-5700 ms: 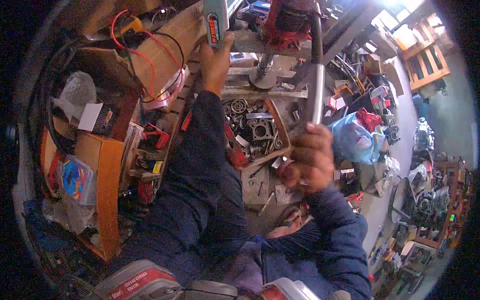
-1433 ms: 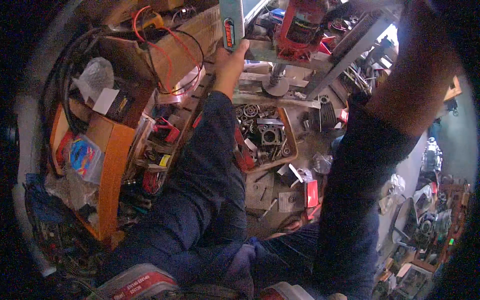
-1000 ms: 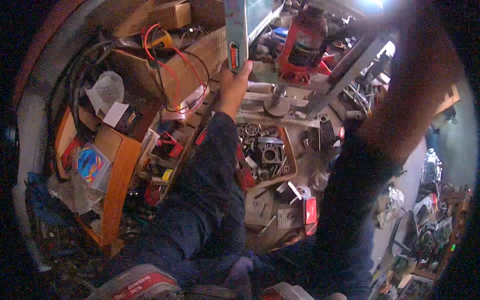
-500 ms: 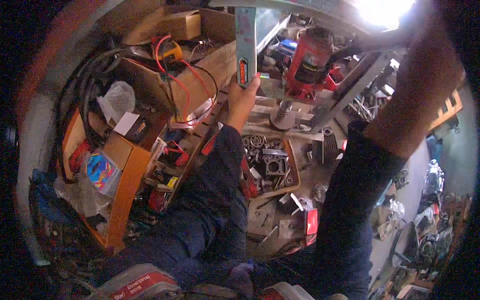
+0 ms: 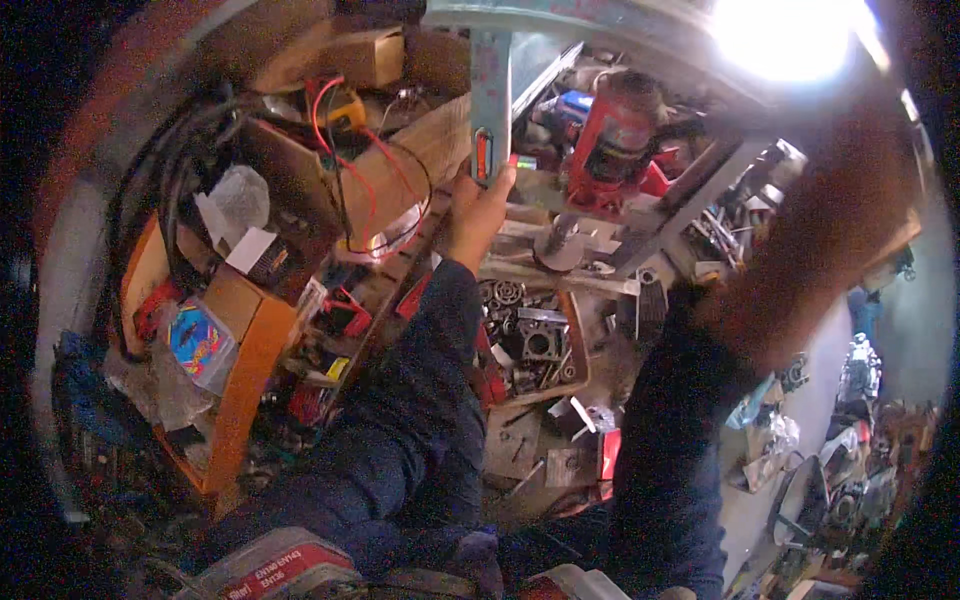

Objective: The person works on a motorcycle camshaft by hand, removing it from a box, inspecting the bearings, and attempting to fit it into an engine component using a hydraulic press.

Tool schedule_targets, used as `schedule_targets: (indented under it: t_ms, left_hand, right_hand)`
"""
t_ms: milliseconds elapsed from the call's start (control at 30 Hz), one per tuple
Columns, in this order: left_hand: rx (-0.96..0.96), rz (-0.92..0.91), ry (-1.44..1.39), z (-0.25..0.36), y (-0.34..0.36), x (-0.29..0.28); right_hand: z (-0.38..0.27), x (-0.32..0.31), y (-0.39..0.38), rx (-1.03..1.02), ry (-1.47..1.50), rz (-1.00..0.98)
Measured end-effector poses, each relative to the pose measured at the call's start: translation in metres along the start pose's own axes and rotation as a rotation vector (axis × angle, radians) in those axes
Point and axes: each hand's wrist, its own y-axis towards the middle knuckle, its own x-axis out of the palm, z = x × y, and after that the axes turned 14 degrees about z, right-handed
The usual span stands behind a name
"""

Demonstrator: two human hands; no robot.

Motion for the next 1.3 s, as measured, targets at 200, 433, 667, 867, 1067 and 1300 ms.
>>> schedule_targets:
  t_ms: [200, 433, 667, 867, 1067, 1300]
  left_hand:
    - [0.101, -0.046, -0.006, -0.021, 0.005, 0.021]
    - [0.003, 0.049, -0.023, -0.017, 0.011, 0.001]
    - [-0.162, -0.096, -0.091, -0.005, -0.023, 0.017]
    - [-0.023, -0.052, 0.027, 0.004, 0.002, 0.007]
    - [0.232, 0.443, 0.257, 0.009, -0.048, 0.027]
    - [0.457, 0.178, 0.453, -0.048, -0.107, 0.064]
  right_hand:
    - [-0.022, -0.073, -0.083, 0.194, 0.222, 0.065]
    - [0.014, -0.002, 0.030, 0.131, 0.056, -0.027]
    - [-0.025, -0.104, -0.131, 0.552, 0.849, 0.364]
    - [-0.058, -0.054, -0.148, 0.917, 0.259, 0.151]
    - [-0.029, 0.035, -0.207, 1.859, 0.894, -0.600]
    - [-0.031, 0.042, -0.218, 2.346, 1.427, -0.357]
